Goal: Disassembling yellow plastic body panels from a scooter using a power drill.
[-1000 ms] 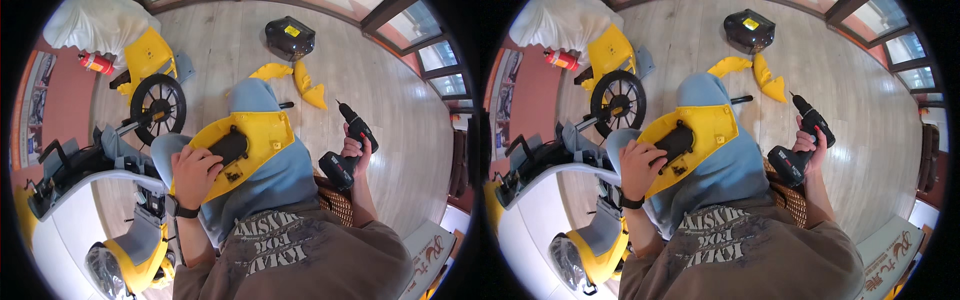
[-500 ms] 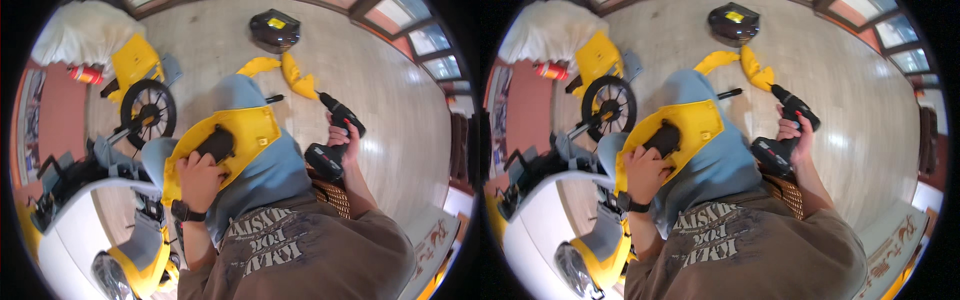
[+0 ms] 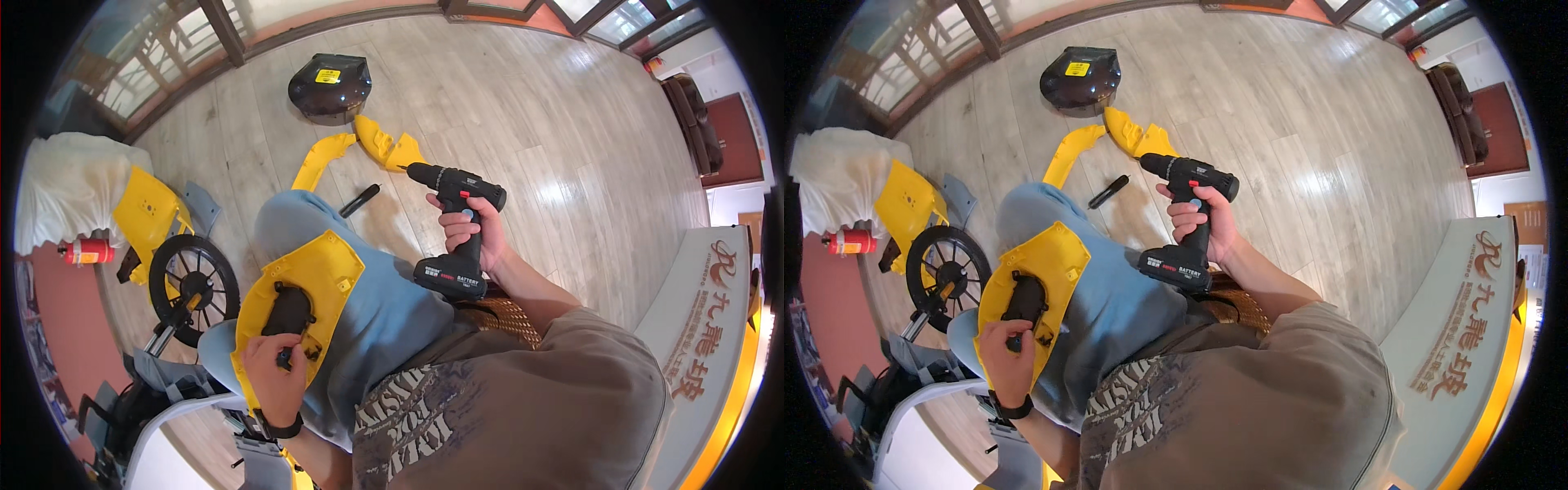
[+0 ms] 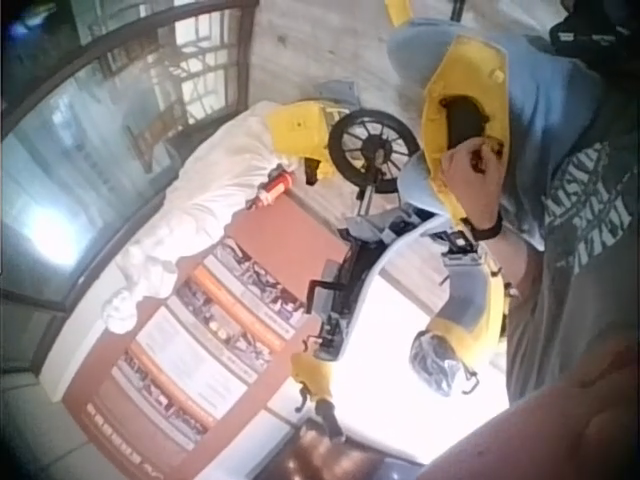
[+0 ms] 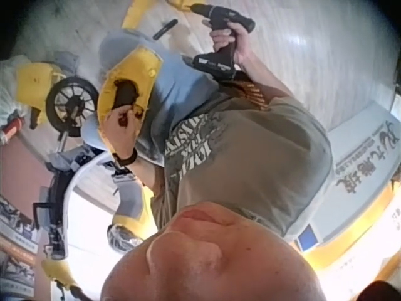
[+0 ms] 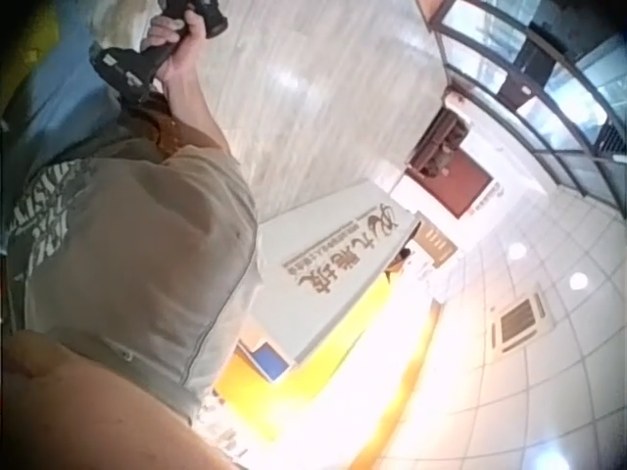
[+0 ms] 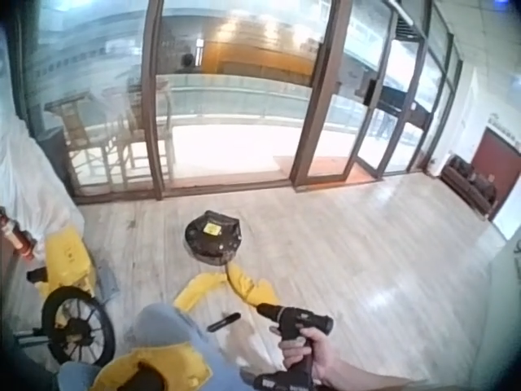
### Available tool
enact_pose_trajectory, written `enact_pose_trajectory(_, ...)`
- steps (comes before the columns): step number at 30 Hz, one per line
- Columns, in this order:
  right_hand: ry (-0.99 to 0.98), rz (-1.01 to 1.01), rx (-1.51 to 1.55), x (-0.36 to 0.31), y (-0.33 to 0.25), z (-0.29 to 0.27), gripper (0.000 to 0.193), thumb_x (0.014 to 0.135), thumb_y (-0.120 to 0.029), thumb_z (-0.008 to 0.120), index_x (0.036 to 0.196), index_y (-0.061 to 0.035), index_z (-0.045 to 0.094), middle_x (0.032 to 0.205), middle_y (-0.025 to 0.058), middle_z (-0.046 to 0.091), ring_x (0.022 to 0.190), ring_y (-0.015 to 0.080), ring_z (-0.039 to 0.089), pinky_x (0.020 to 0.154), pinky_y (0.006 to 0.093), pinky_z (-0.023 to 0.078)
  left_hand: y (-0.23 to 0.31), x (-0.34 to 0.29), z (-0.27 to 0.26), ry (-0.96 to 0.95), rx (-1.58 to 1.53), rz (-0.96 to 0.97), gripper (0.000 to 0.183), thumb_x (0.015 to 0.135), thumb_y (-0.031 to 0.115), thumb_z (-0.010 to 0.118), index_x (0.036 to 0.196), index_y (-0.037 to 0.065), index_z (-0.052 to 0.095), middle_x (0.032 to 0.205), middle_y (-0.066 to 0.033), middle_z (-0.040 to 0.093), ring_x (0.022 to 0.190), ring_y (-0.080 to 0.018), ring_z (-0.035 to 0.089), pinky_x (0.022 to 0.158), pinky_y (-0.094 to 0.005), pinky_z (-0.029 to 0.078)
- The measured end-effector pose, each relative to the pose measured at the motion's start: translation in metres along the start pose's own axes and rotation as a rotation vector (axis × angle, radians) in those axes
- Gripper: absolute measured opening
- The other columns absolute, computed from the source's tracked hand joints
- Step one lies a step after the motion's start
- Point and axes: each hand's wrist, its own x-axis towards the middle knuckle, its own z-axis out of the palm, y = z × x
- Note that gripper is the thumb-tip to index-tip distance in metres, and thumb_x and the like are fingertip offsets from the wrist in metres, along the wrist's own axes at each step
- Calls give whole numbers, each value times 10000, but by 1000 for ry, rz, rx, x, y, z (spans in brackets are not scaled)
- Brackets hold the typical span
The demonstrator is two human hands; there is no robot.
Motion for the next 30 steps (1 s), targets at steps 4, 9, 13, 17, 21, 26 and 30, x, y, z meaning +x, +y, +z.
enact_pose_trajectory(4,-93,67,-101,4,4,4,683,943,-253,631,1541,-60,363,777,-40,476,561,28,463,595,233,437,6,-12,-11,150,-281,-100,163,848,-55,660,978,37,696,897,-54,688,774,-179,639,752,-284,483)
enact_pose_trajectory(9,-229,185,-300,-7,8,15,876,894,-274,739,1606,-87,264,715,-23,506,501,42,475,509,228,411,16,-24,19,384,-1462,-446,352,1014,92,642,1342,1,550,1098,-99,614,1001,-182,590,831,-312,502)
enact_pose_trajectory(13,-319,211,-526,-19,18,35,908,883,-315,802,1556,-47,254,664,-17,493,446,54,466,439,220,378,38,-8,43,177,-1880,-526,214,1036,159,631,1236,84,638,1201,-82,661,964,-152,581,822,-310,482)
enact_pose_trajectory(17,-337,322,-717,-5,34,70,974,844,-322,857,1527,-9,237,662,0,507,436,81,479,441,262,392,52,-1,51,173,-2155,-561,183,1049,170,616,1217,104,646,1124,-38,661,919,-141,558,812,-319,463)
enact_pose_trajectory(21,-312,441,-810,-8,50,82,1006,767,-202,874,1534,29,266,694,59,560,492,146,537,499,294,434,43,-11,60,212,-2156,-571,194,1048,150,613,1233,95,634,1091,-30,649,923,-134,559,794,-289,448)
enact_pose_trajectory(26,-128,346,-1284,-18,47,104,835,776,-245,862,1436,45,439,778,66,626,584,146,585,562,292,471,40,-22,47,327,-2009,-473,238,1042,115,610,1277,83,620,1104,-50,649,946,-137,580,812,-291,464)
enact_pose_trajectory(30,-70,260,-1736,-45,16,99,670,806,-269,846,1343,16,562,952,74,681,858,167,667,747,318,549,28,-29,50,420,-1942,-424,278,1020,65,632,1297,59,606,1141,-60,672,949,-152,605,849,-299,487)
